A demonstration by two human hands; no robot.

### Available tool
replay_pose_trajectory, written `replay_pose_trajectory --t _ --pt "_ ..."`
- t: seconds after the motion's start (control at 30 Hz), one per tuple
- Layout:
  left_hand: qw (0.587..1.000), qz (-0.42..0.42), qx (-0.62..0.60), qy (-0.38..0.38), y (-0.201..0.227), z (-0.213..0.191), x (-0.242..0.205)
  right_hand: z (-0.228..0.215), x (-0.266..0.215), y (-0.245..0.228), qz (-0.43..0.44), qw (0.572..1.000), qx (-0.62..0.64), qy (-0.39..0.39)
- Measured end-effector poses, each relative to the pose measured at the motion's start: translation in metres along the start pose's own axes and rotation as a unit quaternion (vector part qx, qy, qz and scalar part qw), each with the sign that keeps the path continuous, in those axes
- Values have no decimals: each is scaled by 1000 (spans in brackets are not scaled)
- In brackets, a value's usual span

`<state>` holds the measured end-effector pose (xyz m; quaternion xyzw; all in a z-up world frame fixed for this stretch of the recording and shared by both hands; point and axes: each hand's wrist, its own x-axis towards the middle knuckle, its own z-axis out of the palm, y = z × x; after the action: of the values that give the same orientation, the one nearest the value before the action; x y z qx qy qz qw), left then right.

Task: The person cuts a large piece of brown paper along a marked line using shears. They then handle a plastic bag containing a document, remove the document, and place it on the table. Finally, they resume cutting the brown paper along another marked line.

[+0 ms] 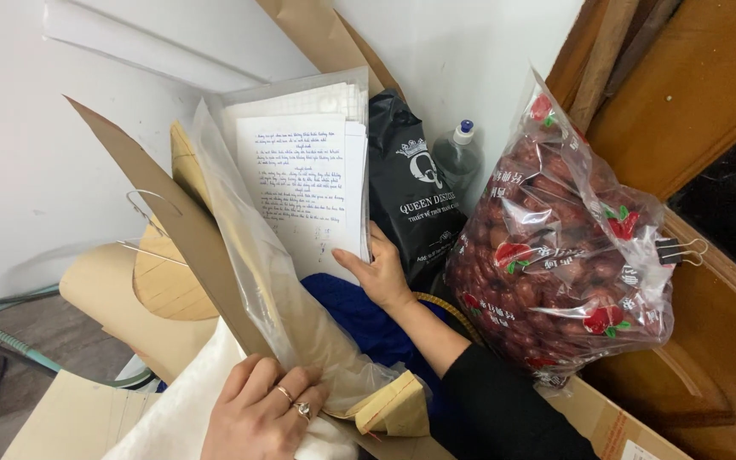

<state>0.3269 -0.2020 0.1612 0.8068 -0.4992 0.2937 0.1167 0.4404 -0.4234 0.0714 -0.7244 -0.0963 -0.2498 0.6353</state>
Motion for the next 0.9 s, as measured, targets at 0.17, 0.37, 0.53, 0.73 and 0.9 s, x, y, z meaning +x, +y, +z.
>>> replay_pose_trajectory --t 0.17,0.37,0.53,0.73,0.9 --pt "1000 -3 -16 5 0 -2 2 -11 5 -24 -48 998 -35 3" --pt "996 -25 -77 -40 1 -2 -5 -58 16 -84 -164 976 -141 10" --pt "997 -26 -58 -46 6 -2 -4 -102 -31 -120 -284 922 -262 -2" --pt "995 -63 -71 -42 -21 18 70 -127 -97 -168 -405 860 -299 -87" --pt "987 -103 -117 -30 18 4 76 -142 -140 -200 -433 829 -332 -119"
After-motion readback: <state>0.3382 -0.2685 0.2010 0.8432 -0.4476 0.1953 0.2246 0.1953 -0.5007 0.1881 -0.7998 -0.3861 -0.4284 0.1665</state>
